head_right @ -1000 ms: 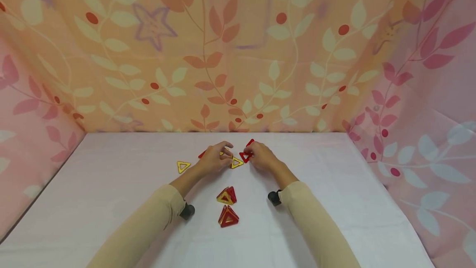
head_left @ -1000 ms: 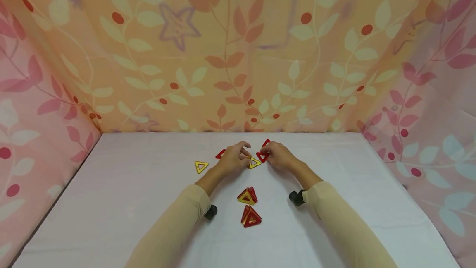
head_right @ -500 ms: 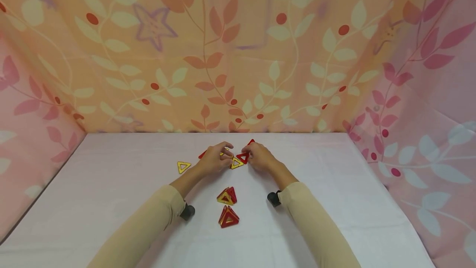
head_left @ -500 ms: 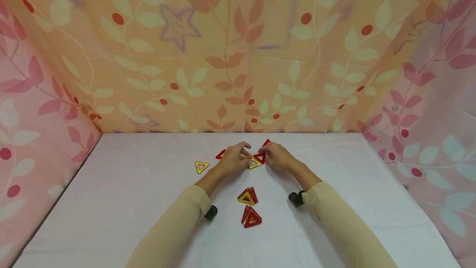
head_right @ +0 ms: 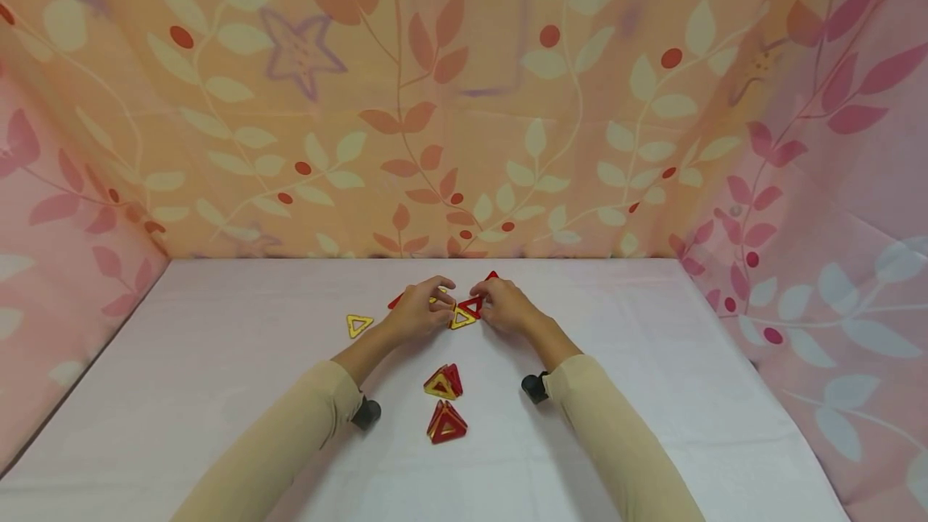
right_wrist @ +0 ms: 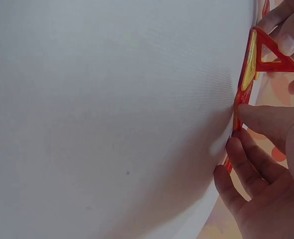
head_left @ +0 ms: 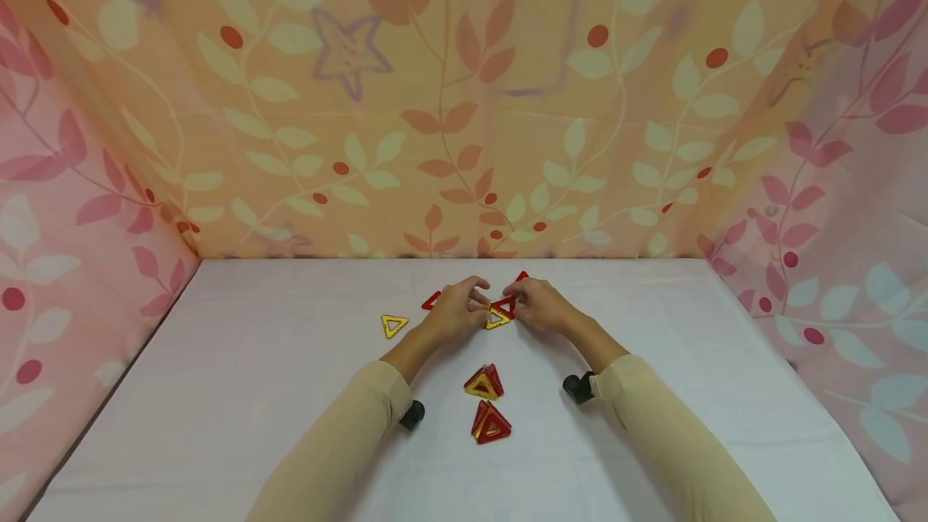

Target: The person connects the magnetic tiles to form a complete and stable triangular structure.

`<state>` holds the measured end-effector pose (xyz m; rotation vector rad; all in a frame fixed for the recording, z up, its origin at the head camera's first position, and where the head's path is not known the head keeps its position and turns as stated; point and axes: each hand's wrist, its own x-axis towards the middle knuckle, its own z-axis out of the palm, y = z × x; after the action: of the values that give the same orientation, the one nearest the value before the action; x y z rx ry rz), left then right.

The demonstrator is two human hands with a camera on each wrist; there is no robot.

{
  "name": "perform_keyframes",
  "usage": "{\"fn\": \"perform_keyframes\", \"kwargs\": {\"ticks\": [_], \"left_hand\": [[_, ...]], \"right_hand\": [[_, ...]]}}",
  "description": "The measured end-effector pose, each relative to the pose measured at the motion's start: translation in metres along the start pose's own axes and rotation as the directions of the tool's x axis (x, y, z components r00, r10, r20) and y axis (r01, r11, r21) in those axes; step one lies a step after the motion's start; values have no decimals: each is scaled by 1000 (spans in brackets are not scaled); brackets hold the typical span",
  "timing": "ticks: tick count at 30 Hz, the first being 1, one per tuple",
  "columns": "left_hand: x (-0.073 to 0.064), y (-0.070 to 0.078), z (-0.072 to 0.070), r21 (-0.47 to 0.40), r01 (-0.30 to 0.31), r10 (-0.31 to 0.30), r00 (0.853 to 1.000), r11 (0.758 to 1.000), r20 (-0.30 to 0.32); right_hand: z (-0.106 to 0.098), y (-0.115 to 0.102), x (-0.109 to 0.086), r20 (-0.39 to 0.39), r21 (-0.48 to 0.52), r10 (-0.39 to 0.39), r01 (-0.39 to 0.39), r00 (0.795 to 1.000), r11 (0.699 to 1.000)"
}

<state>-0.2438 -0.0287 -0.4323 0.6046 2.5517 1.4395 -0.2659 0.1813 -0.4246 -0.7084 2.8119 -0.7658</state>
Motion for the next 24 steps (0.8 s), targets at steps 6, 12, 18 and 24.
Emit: {"fn": "perform_keyframes", "kwargs": {"ticks": [6, 12, 18, 24], "left_hand": [[0, -1, 0, -12, -6, 6, 1000, 1000, -6], [-1, 0, 0, -29, 10, -10, 1000, 1000, 1], [-2, -1, 1, -24, 2, -3, 1000, 1000, -1], [-2, -2, 1, -27, 13, -13, 1000, 1000, -2]], "right_hand": [[1, -2, 0, -13, 5, -12, 12, 1000, 1000], [0, -2, 1, -53, 22, -53, 54, 997, 998], [1, -5, 0, -105, 28, -89, 93, 990, 995], [1, -8, 1, -116, 38, -107, 112, 988, 993]]}}
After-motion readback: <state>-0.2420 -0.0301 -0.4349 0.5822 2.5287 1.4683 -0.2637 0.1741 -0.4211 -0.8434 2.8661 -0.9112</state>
